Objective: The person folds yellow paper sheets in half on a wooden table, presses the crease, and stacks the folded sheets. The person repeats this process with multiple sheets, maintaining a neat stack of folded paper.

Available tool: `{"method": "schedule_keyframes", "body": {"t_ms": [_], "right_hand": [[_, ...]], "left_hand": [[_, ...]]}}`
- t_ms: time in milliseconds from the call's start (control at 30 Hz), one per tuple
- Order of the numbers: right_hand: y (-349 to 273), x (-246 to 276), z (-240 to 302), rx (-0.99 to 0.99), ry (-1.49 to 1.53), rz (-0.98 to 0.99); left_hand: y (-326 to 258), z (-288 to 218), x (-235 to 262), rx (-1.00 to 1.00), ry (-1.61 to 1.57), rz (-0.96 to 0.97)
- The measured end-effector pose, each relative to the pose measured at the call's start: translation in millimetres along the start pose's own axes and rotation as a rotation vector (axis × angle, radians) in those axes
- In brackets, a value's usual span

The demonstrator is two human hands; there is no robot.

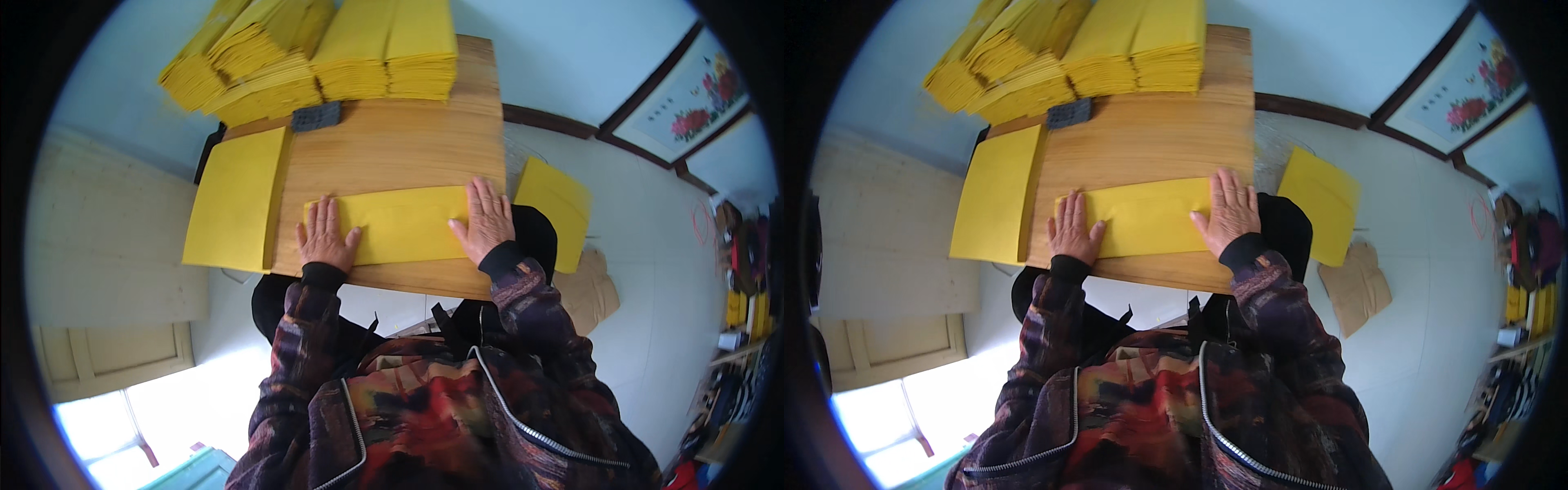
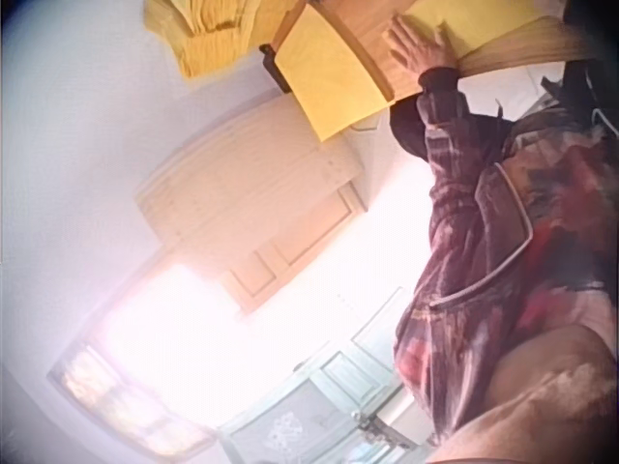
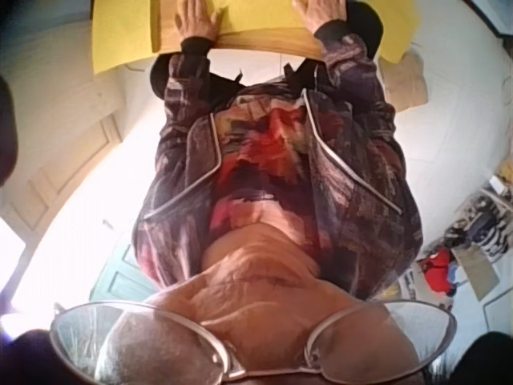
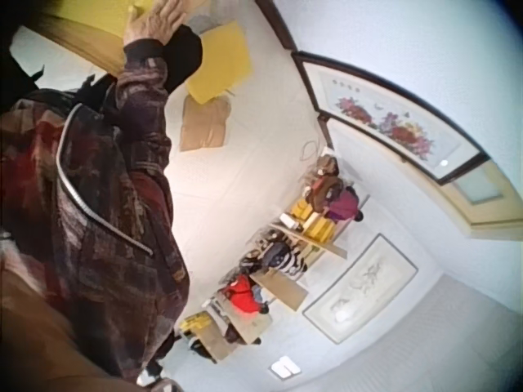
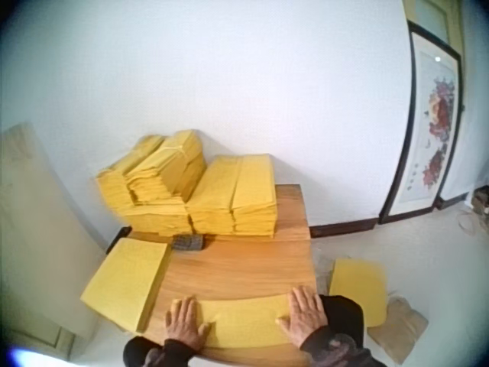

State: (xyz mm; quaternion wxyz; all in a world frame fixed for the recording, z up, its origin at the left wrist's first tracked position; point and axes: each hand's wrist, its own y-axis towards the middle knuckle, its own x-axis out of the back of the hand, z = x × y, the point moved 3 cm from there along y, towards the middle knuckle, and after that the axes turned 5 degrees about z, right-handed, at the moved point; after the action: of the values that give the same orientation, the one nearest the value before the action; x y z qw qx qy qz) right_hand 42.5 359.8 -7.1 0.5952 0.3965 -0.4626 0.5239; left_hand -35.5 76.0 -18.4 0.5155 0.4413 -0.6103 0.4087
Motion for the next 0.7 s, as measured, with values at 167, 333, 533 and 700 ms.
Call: {"method": "schedule_keyframes", "body": {"t_ms": [167, 333, 533, 700], "right_hand": [[-1, -1, 1, -0.001, -0.074, 0.003], [-1, -5, -2, 0.048, -0.060, -0.049], [-3, -8, -5, 0.068, -0.070, -0.046], [-2, -7, -5, 0.049, -0.065, -0.042]], "left_hand": [[1, -41, 19, -0.021, 0.033, -0.030], [-6, -112, 1, -0.363, 0.009, 0.052], [-8, -29, 7, -0.117, -0.073, 0.019], [-10, 0, 16, -0.013, -0.063, 0.015]]}}
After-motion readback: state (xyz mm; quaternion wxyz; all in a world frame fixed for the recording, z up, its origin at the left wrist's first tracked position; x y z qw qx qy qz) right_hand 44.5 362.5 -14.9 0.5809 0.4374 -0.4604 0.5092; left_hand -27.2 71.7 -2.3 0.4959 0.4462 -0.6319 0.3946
